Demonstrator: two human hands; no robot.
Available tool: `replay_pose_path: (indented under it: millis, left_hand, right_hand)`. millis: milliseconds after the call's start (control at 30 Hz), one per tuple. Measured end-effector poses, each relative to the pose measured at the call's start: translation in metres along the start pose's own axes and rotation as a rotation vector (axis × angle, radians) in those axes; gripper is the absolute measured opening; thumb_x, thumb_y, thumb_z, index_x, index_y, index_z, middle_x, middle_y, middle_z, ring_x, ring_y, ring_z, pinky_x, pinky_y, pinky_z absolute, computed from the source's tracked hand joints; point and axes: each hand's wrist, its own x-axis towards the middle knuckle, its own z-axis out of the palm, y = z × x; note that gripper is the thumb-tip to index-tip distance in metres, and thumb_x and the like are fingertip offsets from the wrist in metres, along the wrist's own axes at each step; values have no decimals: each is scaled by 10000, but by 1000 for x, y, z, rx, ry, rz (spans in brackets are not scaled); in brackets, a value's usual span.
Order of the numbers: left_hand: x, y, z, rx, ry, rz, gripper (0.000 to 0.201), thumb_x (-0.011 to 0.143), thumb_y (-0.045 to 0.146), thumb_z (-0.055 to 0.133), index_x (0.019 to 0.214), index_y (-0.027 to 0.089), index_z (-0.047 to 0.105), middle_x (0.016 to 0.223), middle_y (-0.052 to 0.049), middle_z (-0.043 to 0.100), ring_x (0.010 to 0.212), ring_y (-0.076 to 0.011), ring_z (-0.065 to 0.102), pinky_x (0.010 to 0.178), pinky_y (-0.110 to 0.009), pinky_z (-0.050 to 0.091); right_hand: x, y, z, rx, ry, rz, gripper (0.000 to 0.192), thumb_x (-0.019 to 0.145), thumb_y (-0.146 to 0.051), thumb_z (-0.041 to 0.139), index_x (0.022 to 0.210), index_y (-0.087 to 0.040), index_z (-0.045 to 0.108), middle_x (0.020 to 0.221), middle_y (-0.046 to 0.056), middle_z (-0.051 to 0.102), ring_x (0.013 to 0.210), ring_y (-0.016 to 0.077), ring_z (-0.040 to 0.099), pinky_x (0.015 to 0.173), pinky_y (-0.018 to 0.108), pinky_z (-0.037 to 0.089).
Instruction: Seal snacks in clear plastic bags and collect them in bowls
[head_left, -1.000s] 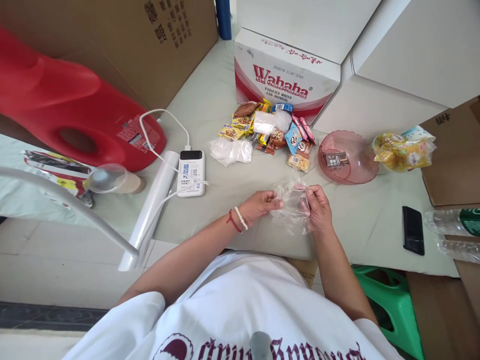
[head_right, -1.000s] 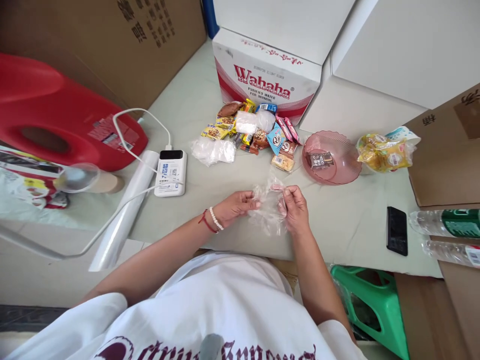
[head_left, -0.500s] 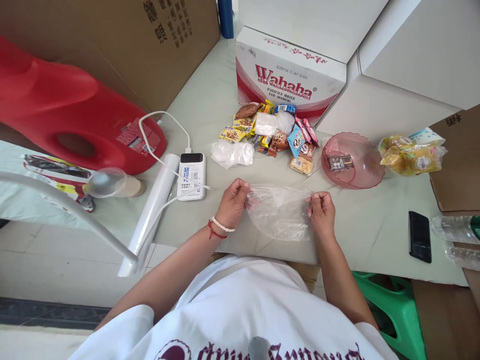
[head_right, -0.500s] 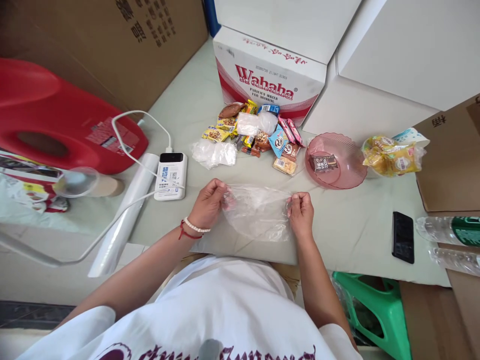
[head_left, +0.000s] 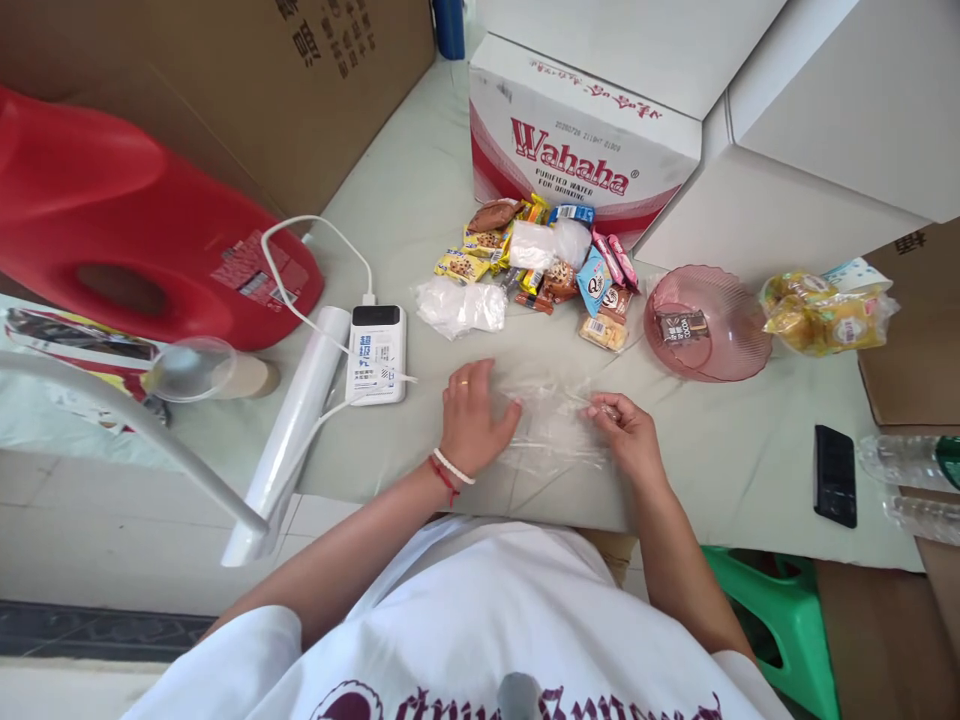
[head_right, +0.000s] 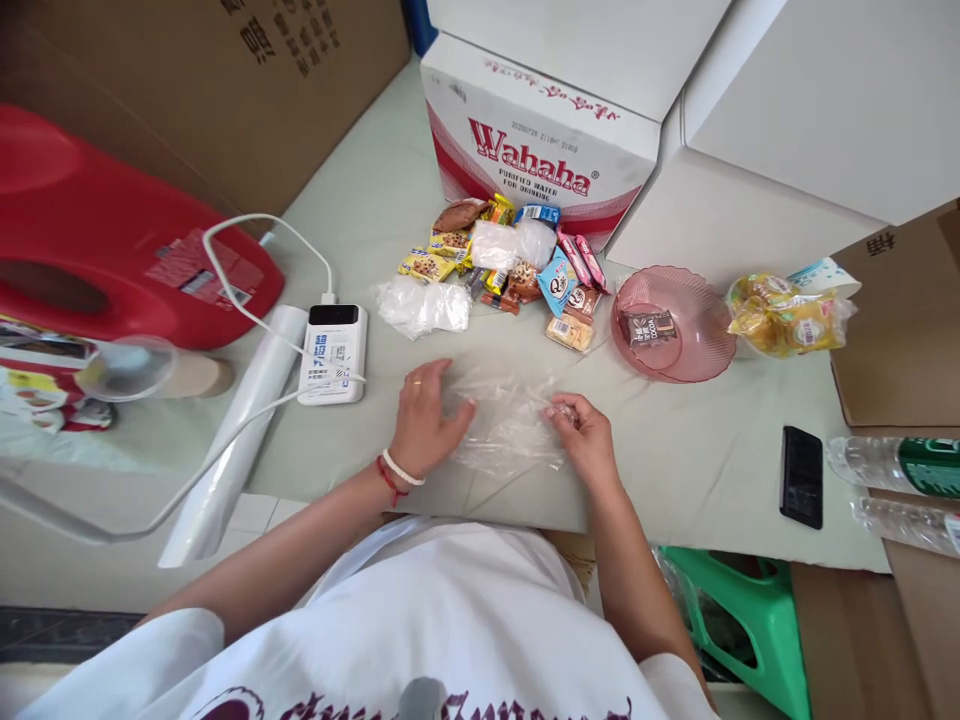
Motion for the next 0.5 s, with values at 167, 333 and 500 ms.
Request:
replay_pose_path:
  millis: [167, 333, 500]
  left_hand:
    - [37, 11, 1, -347, -233, -334, 419, 980, 546, 444, 1121, 191, 616, 732, -23, 699, 655, -212, 644, 717, -341, 496]
    - [46, 4, 5, -456, -99, -269, 398, 959, 554, 491, 754, 219, 559, 575, 36, 502, 540, -139, 467, 570, -265, 385]
    - [29, -19, 7, -119, 271, -170, 369, 935, 488, 570, 1139, 182, 590, 914, -60, 630, 840, -220, 606, 810, -362, 490]
  right_hand:
    - [2, -12, 4, -14, -41, -135, 368, 932, -446, 614, 1237, -249, 674, 1186, 40, 764, 730, 155, 640, 699, 294, 515]
    - [-4, 3, 5, -112, 191, -237, 373, 983, -423, 516, 1225, -240, 732, 1206, 57, 755, 1015, 217, 701, 892, 361, 558]
    - [-14, 21, 1, -287, 210, -240, 429, 1009, -438, 458, 1249, -223, 741, 1260, 99, 726, 1094, 239, 689, 984, 428, 557]
